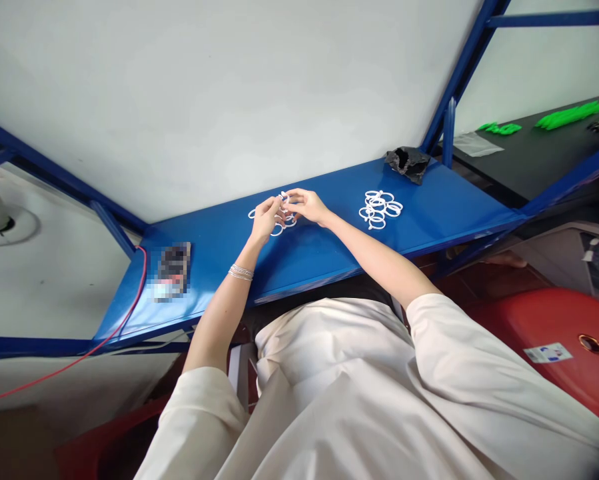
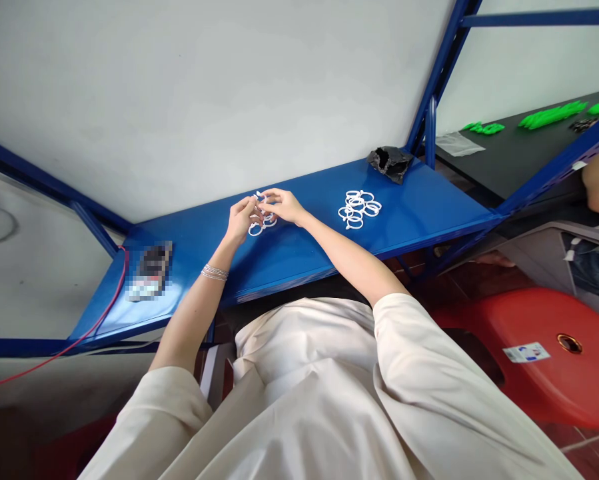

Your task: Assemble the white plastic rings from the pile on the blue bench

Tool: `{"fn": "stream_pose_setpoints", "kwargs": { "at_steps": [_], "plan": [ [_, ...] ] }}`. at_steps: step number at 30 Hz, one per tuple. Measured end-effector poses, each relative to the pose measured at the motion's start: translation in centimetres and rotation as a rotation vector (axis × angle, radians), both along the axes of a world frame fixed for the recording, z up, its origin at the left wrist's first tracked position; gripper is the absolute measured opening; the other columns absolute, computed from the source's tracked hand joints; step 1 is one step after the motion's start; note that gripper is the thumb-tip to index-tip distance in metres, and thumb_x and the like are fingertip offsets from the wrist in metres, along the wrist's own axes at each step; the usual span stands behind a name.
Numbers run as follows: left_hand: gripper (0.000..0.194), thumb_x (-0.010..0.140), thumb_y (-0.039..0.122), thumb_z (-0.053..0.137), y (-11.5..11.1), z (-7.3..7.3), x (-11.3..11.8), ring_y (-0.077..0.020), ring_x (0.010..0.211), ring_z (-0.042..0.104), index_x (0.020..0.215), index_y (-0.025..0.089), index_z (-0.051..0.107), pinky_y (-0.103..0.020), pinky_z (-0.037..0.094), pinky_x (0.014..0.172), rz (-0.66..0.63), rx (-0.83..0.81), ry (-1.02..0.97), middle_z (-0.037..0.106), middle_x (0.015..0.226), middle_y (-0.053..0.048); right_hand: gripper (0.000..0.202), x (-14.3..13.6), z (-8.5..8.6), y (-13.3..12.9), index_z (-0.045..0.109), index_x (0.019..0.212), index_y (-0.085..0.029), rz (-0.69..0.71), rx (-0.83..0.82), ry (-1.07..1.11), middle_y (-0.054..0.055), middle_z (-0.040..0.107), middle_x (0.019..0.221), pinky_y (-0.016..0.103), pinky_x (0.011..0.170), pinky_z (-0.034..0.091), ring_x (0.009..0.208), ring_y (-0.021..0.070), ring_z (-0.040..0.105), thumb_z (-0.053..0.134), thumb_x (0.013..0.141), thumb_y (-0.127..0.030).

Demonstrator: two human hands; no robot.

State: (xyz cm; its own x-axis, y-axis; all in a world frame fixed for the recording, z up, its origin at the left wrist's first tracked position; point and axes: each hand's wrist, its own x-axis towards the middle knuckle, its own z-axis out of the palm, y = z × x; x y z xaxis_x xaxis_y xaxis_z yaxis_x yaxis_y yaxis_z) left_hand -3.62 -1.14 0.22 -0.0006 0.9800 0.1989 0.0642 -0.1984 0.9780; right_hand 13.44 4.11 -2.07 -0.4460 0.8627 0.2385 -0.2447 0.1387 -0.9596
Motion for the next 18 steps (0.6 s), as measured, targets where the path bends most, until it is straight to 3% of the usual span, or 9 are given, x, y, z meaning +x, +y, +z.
{"fn": "stream_pose_setpoints", "kwargs": {
  "at_steps": [7,14,18],
  "plan": [
    [0.047,0.097,0.064,0.082,-0.1,0.0,-0.1,-0.0114,0.056,0.063,0.088,0.020,0.071,-0.023,0.055,0.050,0.012,-0.008,0.014,0.065,0.070,0.000,0.064,-0.1,-0.2,0.0,0.068,0.133,-0.018,-0.069,0.197,-0.086,0.003,0.074,0.109,0.021,0.065,0.057,0.080,0.0136,0.070,0.098,0.077,-0.024],
    [0.040,0.094,0.055,0.089,-0.1,-0.2,0.3,-0.0092,0.057,0.063,0.097,0.020,0.069,-0.021,0.054,0.051,0.054,0.018,0.039,0.066,0.077,0.003,0.036,0.3,0.4,-0.7,0.073,0.123,-0.014,-0.148,0.384,-0.310,-0.004,0.062,0.085,0.024,0.062,0.041,0.065,0.0110,0.053,0.081,0.090,-0.028],
    [0.037,0.100,0.052,0.083,0.0,-0.3,0.2,-0.0098,0.054,0.060,0.090,0.020,0.067,-0.021,0.050,0.049,0.084,0.062,0.092,0.063,0.068,0.003,0.026,0.5,0.8,-1.1,0.073,0.113,-0.015,-0.154,0.427,-0.379,-0.006,0.054,0.076,0.027,0.065,0.036,0.067,0.0126,0.047,0.076,0.092,-0.029]
  ]
}}
